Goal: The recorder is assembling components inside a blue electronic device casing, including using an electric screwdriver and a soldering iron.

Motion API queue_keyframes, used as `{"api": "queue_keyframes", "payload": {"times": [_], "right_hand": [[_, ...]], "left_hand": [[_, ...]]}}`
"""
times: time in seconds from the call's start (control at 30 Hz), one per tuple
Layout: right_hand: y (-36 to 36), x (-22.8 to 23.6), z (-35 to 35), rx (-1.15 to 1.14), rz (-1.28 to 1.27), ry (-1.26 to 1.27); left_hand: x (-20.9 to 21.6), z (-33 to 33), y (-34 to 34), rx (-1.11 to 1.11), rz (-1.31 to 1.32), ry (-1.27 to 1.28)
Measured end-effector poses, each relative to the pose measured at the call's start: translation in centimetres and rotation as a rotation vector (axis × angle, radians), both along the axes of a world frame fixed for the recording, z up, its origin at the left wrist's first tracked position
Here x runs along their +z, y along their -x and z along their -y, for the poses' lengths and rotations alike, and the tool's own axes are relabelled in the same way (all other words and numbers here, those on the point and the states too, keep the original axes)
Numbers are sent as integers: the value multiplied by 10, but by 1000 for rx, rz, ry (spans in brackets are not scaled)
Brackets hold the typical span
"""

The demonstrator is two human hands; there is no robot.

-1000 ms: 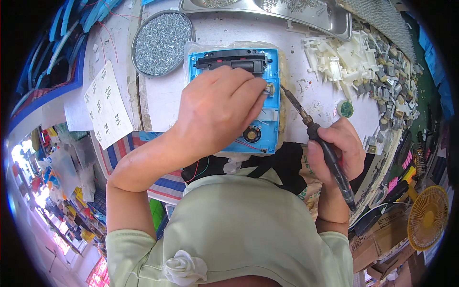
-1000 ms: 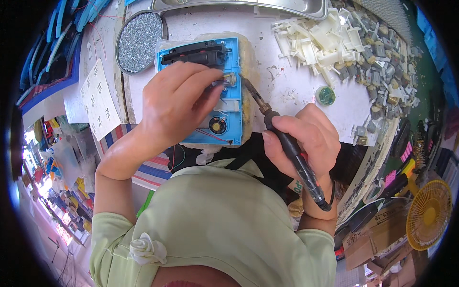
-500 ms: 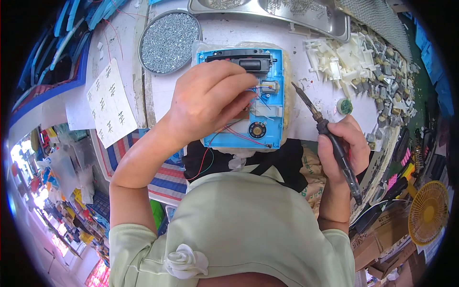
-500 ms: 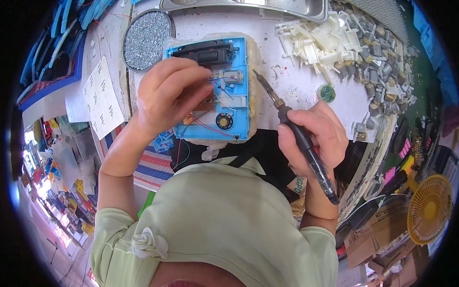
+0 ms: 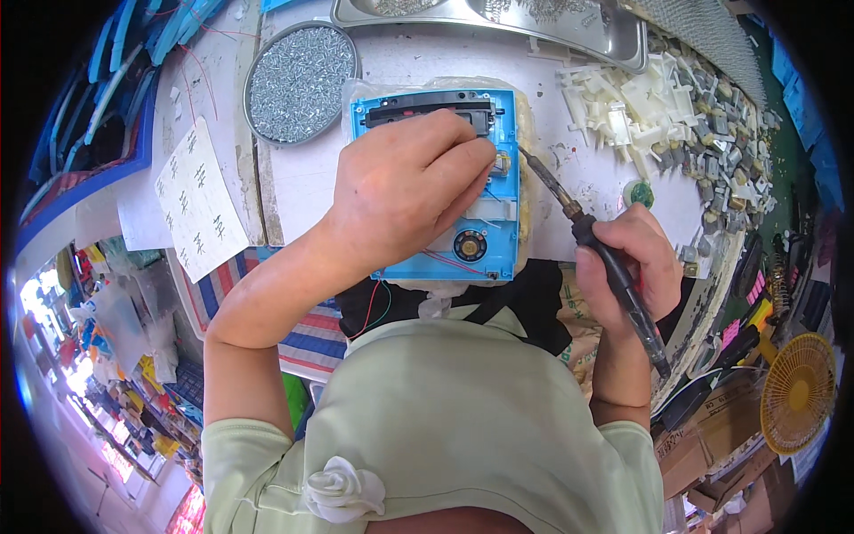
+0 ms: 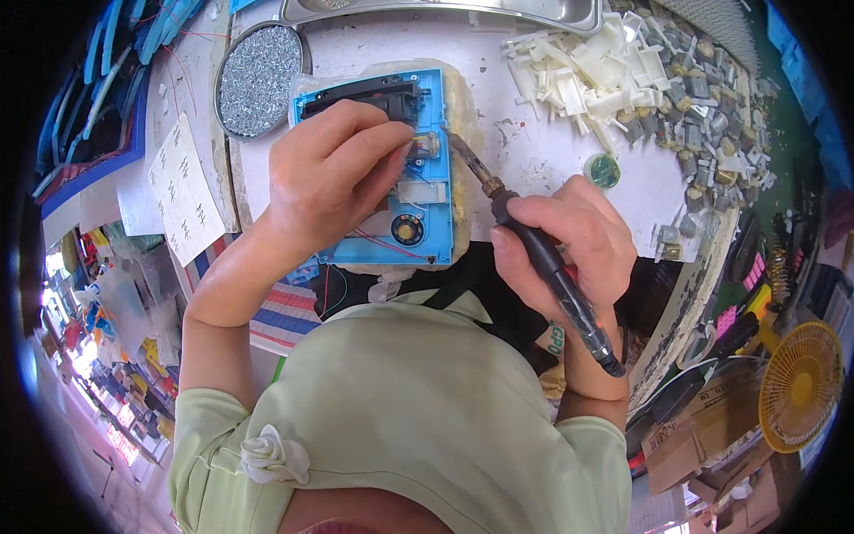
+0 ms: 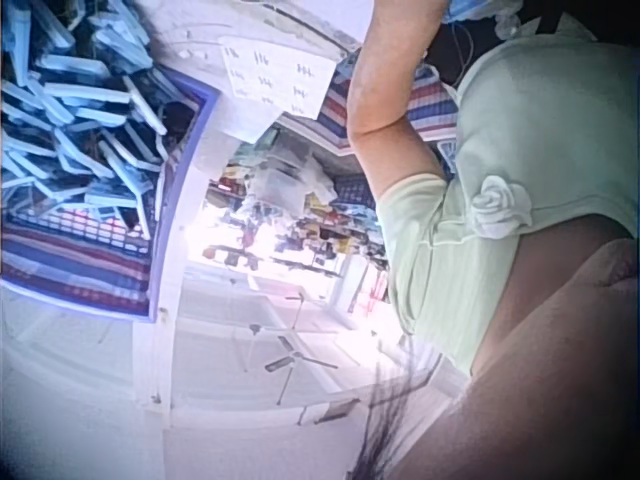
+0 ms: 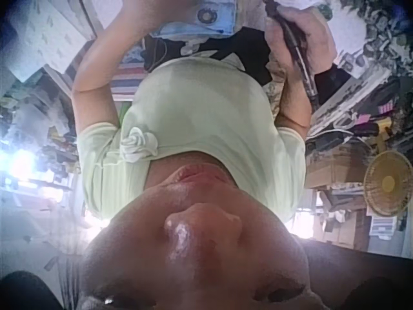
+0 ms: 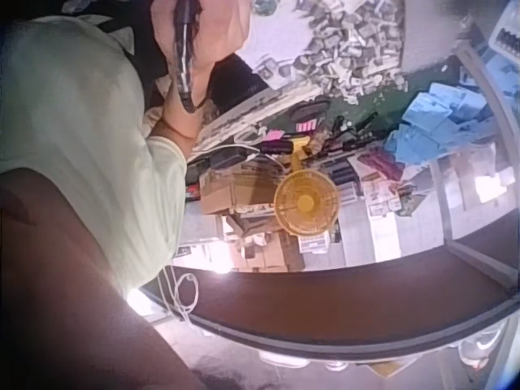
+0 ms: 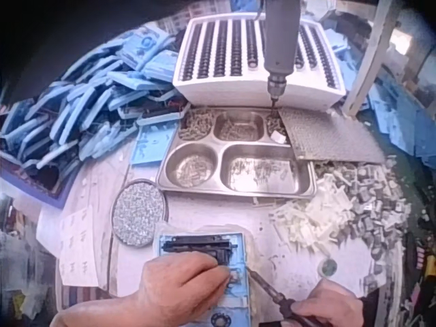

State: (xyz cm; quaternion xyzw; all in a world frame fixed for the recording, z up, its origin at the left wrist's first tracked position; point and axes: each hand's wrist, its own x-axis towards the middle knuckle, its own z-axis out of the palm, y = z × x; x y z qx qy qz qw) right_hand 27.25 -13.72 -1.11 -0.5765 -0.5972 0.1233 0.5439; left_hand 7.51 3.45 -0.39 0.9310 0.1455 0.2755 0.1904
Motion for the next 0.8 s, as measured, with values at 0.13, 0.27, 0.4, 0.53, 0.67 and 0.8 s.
{"api": "queue_keyframes", "payload": {"times": [0.13,0.27,0.4,0.53,0.67,0.8], "right_hand": [[-1,0,-2,15,6,-3],[-1,1,-3,36,30,13],[0,0,-2,28,21,8],[2,1,-3,40,15,13],[3,-1,-5,54,18,0],[4,-1,-6,54,33,-1]], "left_hand": [[5,3,-3,22,-87,-50],[10,5,-4,37,-165,-21],[12,4,-5,20,-201,-26],[11,4,-5,18,-210,-23],[13,4,-5,18,-227,-30],[11,4,-5,21,-228,-46]]}}
